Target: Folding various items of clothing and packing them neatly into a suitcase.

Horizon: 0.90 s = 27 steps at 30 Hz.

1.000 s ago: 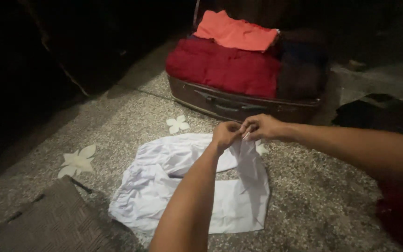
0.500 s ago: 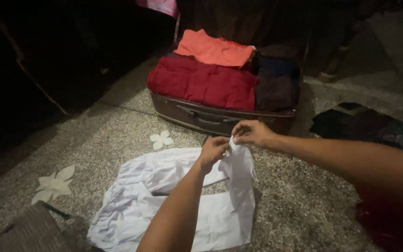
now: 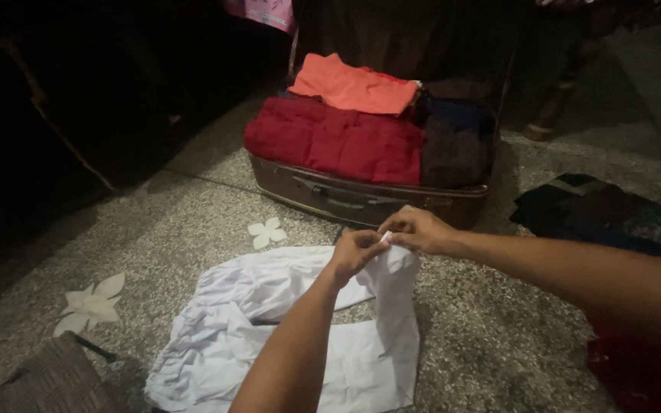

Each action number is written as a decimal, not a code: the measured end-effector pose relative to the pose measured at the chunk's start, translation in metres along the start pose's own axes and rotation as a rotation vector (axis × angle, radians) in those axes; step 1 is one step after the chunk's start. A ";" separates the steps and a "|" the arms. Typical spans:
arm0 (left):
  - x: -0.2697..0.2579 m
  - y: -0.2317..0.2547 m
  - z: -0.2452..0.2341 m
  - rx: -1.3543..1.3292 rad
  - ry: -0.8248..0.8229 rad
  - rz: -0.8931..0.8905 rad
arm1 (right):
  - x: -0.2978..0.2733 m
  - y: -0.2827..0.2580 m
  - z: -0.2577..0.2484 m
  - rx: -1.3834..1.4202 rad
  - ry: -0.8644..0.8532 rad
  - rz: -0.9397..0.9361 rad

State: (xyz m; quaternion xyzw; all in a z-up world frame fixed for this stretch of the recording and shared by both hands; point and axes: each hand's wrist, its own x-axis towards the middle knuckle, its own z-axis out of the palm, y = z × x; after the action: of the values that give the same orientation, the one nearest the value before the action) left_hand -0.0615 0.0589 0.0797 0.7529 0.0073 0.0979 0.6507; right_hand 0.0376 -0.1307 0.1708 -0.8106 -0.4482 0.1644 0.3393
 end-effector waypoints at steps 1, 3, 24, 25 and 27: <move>0.003 -0.006 0.001 0.000 0.005 -0.001 | 0.002 0.006 0.001 0.000 -0.004 -0.003; 0.008 -0.017 0.001 0.103 0.062 0.032 | 0.008 0.017 0.004 -0.194 0.037 -0.220; -0.007 0.010 0.011 0.363 0.240 0.057 | 0.008 -0.002 0.002 -0.196 0.015 0.051; -0.009 0.010 0.011 0.361 0.238 0.059 | 0.007 0.001 0.003 -0.197 0.017 0.053; -0.010 0.012 0.008 0.334 0.217 0.112 | 0.012 0.005 0.002 -0.292 0.023 0.024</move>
State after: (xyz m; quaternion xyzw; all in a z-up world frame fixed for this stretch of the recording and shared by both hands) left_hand -0.0717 0.0478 0.0886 0.8348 0.0516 0.2117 0.5056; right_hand 0.0458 -0.1221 0.1662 -0.8584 -0.4537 0.0920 0.2210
